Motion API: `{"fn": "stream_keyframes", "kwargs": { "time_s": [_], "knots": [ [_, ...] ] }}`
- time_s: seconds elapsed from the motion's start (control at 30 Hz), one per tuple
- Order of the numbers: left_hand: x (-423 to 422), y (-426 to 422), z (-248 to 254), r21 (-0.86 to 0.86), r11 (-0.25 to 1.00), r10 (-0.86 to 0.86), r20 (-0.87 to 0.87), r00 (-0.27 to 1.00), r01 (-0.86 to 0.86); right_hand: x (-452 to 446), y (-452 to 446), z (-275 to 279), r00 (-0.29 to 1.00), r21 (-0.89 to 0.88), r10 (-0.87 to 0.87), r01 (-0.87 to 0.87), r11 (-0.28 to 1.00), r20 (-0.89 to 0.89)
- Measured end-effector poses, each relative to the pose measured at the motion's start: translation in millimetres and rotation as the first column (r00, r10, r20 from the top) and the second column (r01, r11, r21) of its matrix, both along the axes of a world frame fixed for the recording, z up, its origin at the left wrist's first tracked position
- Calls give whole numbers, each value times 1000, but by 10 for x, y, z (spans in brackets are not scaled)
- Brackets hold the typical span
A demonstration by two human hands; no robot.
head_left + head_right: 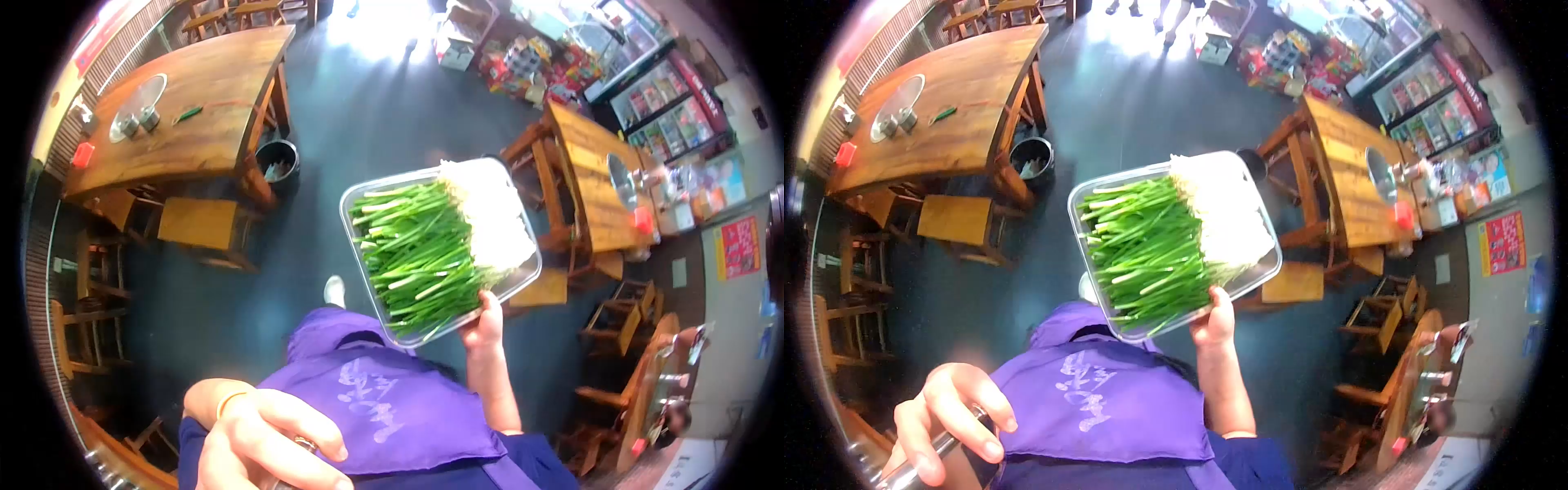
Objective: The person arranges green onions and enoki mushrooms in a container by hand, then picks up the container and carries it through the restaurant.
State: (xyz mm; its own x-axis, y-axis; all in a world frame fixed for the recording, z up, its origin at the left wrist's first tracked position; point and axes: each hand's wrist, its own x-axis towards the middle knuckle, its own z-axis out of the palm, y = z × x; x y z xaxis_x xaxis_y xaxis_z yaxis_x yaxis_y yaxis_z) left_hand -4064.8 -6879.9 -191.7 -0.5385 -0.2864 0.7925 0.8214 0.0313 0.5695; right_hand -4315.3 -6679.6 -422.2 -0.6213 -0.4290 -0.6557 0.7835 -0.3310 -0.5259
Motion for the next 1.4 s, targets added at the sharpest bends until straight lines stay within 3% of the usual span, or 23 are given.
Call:
{"fn": "stream_keyframes", "kwargs": {
  "time_s": [0.1, 0.2, 0.23, 0.43, 0.5, 0.57, 0.6, 0.63, 0.7, 0.77, 0.8, 0.97, 1.1, 1.13, 1.27, 1.4],
  "knots": [
    [-913, -590, -61, 12, 1000, 6, -110, 994, -5, -591, -368, -23, 993, -17, -114, 114, 993, -14],
    [-1873, -1119, -115, 50, 997, -52, -112, 992, 58, -1136, -599, -143, 969, 1, -248, 248, 969, 19],
    [-1226, -1103, -10, 51, 996, -69, -129, 989, 77, -462, -521, -11, 960, -10, -282, 282, 959, 4],
    [-1644, -1714, -79, 63, 974, -213, -82, 974, 218, -730, -654, -264, 923, -6, -386, 386, 923, 14],
    [-1752, -1919, -32, 20, 960, -278, -64, 958, 280, -842, -894, -160, 884, 116, -467, 464, 878, 0],
    [-2182, -2091, 75, 18, 962, -274, -7, 962, 274, -1274, -989, -260, 879, 174, -475, 472, 864, -27],
    [-2505, -2036, 157, 38, 970, -240, 41, 970, 238, -1645, -679, -710, 908, 57, -418, 418, 907, -18],
    [-2783, -1991, 224, 47, 980, -194, 73, 978, 191, -2023, -947, -531, 811, 232, -585, 573, 786, -23],
    [-3256, -1982, 300, 38, 977, -212, 66, 975, 210, -2591, -841, -563, 783, 201, -621, 612, 765, -24],
    [-3664, -2055, 310, 101, 973, -213, 41, 976, 208, -3115, -910, -592, 711, 282, -703, 678, 679, -18],
    [-4054, -2125, 246, 103, 959, -272, 58, 961, 265, -3567, -849, -835, 697, 181, -717, 706, 684, -14],
    [-5177, -2613, 191, 91, 886, -463, 128, 877, 454, -4760, -1194, -1059, 552, 238, -831, 801, 550, 65],
    [-6258, -3115, -23, 26, 806, -591, 67, 804, 591, -5555, -1652, -1432, 411, 159, -905, 891, 425, 113],
    [-6530, -3287, -77, -8, 783, -621, 49, 782, 622, -5740, -1792, -1460, 430, 111, -898, 892, 438, 93],
    [-7463, -3717, 7, -29, 757, -652, 28, 758, 653, -6546, -2277, -1486, 302, 35, -942, 950, 310, 144],
    [-8351, -3954, 106, -5, 638, -764, 121, 634, 770, -6974, -2543, -1453, 391, -133, -886, 920, 368, 251]
  ]
}}
